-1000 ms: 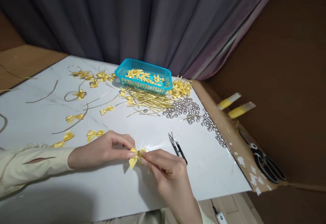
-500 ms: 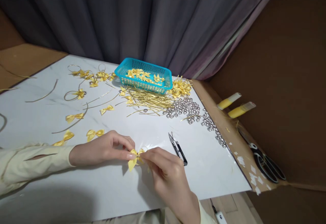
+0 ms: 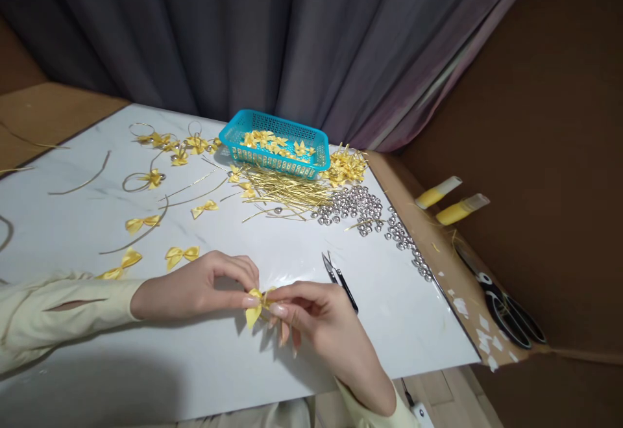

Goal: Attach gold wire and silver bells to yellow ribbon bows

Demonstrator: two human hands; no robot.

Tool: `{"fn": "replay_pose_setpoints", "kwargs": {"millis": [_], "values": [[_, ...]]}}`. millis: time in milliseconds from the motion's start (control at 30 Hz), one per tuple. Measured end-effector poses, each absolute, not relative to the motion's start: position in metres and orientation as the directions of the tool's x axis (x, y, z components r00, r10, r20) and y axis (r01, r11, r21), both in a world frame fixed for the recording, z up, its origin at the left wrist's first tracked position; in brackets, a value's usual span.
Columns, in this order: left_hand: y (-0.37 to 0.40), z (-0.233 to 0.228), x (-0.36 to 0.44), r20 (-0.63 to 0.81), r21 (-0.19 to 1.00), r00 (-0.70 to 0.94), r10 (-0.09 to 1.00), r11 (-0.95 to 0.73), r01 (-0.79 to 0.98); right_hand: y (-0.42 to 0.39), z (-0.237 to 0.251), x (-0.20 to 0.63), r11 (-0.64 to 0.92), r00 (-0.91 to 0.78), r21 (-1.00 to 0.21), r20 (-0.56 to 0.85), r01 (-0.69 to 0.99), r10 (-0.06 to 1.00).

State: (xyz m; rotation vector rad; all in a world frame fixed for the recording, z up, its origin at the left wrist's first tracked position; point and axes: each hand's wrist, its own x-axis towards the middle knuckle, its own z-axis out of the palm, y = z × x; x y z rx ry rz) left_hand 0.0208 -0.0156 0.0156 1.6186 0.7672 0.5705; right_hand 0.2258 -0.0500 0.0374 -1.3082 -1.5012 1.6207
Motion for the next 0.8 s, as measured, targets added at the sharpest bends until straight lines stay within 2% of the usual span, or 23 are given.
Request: {"fn": "replay_pose_setpoints", "kwargs": {"millis": [100, 200, 300, 367, 467, 533, 600, 700, 800], "values": [[-0.018, 0.016, 0.021, 0.074, 0.963, 0.682, 0.728, -0.23, 0.142, -0.049, 0.037, 0.227, -0.332, -0.395, -0.934, -0.357, 0.133, 0.847], [-0.02, 0.016, 0.022, 0.18, 0.929, 0.676, 0.715, -0.349, 0.121, -0.047, 0.039, 0.228, -0.329, -0.416, -0.935, -0.353, 0.131, 0.838], [-0.023, 0.013, 0.022, 0.294, 0.874, 0.651, 0.7, -0.472, 0.113, -0.048, 0.041, 0.228, -0.29, -0.413, -0.931, -0.36, 0.222, 0.837], [-0.024, 0.011, 0.022, 0.361, 0.828, 0.631, 0.686, -0.548, 0.121, -0.05, 0.042, 0.228, -0.176, -0.395, -0.927, -0.305, 0.33, 0.867], [-0.025, 0.01, 0.023, 0.402, 0.788, 0.615, 0.679, -0.598, 0.145, -0.056, 0.042, 0.228, 0.143, -0.411, -0.864, -0.079, 0.483, 0.908], [-0.025, 0.01, 0.023, 0.393, 0.798, 0.608, 0.69, -0.584, 0.147, -0.059, 0.041, 0.228, 0.329, -0.454, -0.78, 0.065, 0.532, 0.889], [-0.024, 0.012, 0.024, 0.349, 0.84, 0.599, 0.72, -0.524, 0.141, -0.06, 0.041, 0.23, 0.438, -0.495, -0.709, 0.144, 0.552, 0.857], [-0.021, 0.013, 0.024, 0.223, 0.92, 0.59, 0.776, -0.368, 0.136, -0.058, 0.043, 0.237, 0.523, -0.553, -0.644, 0.182, 0.558, 0.813], [-0.019, 0.014, 0.023, 0.101, 0.97, 0.58, 0.809, -0.21, 0.124, -0.054, 0.047, 0.247, 0.543, -0.571, -0.596, 0.167, 0.591, 0.804]]}}
